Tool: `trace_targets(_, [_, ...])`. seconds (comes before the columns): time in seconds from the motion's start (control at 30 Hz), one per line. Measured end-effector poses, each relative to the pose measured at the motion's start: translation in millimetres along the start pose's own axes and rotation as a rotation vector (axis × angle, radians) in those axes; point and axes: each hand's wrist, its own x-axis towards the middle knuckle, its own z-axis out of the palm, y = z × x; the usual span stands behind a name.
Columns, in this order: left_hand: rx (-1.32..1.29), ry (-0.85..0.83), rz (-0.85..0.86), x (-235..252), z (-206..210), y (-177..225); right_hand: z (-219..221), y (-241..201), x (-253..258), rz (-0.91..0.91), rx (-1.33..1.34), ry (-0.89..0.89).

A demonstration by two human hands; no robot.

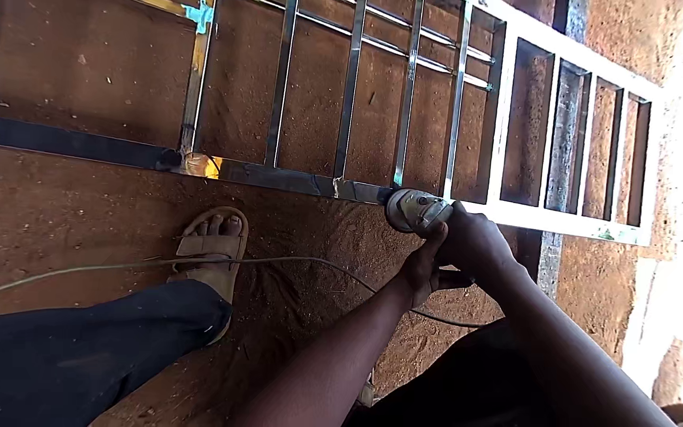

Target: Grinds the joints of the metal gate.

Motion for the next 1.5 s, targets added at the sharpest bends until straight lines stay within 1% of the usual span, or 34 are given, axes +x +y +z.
trace_targets(0.07, [0.044,0.010,0.004,-0.2,-4.1,2.1,3.7,-2.8,1.1,-0.008,0.024,0.005])
trace_targets(0.17, [0.149,-0.038,-0.060,4.0,-3.2,12.0,8.7,3.4,2.7,0.064,0.059,0.047])
trace_targets(0.23, [0.139,-0.031,-0.078,4.8,3.7,3.6,11.5,13.2,-0.9,0.080,0.046,0.031])
trace_targets(0.33, [0.062,0.035,-0.066,-5.9,13.4,-10.6,15.7,23.9,-3.7,-0.004,0.045,-0.027])
trace_targets(0.4, [0.055,0.071,-0.048,-11.5,15.1,-12.7,17.3,25.0,-2.1,-0.070,0.055,-0.041])
trace_targets(0.43, [0.080,0.078,-0.043,-8.5,14.1,-9.0,15.6,24.9,1.4,-0.074,0.071,-0.045])
trace_targets(0.53, [0.196,0.082,-0.075,5.1,9.7,-1.1,16.6,33.3,13.1,-0.009,0.141,-0.078])
trace_targets(0.63, [0.126,0.132,-0.077,1.3,21.1,-10.4,19.9,41.9,8.0,-0.071,0.155,-0.063])
trace_targets(0.7, [0.097,0.153,-0.059,-1.6,25.8,-10.6,16.1,40.9,9.5,-0.111,0.142,-0.077])
trace_targets(0.77, [0.124,0.152,-0.056,4.2,21.4,-5.2,10.6,35.7,15.3,-0.089,0.129,-0.110])
trace_targets(0.87, [0.184,0.148,-0.060,9.7,15.4,7.3,11.2,30.9,25.0,-0.065,0.178,-0.072])
trace_targets(1.07, [0.107,0.171,-0.092,-17.2,29.5,-5.6,16.4,38.1,7.4,-0.121,0.172,-0.113])
trace_targets(1.13, [0.122,0.141,-0.069,-11.9,23.4,-5.9,12.5,35.7,10.9,-0.103,0.156,-0.125])
trace_targets(1.23, [0.156,0.105,-0.051,2.1,11.4,-2.1,10.8,30.0,17.3,-0.055,0.159,-0.097])
trace_targets(1.3, [0.152,0.104,-0.085,-2.7,16.8,-0.7,13.7,32.6,14.3,-0.047,0.150,-0.106])
trace_targets(1.4, [0.104,0.134,-0.118,-18.7,30.4,-2.8,14.6,37.8,6.8,-0.095,0.143,-0.117])
trace_targets(1.5, [0.109,0.130,-0.088,-15.2,26.7,0.4,10.0,34.7,13.9,-0.107,0.120,-0.137])
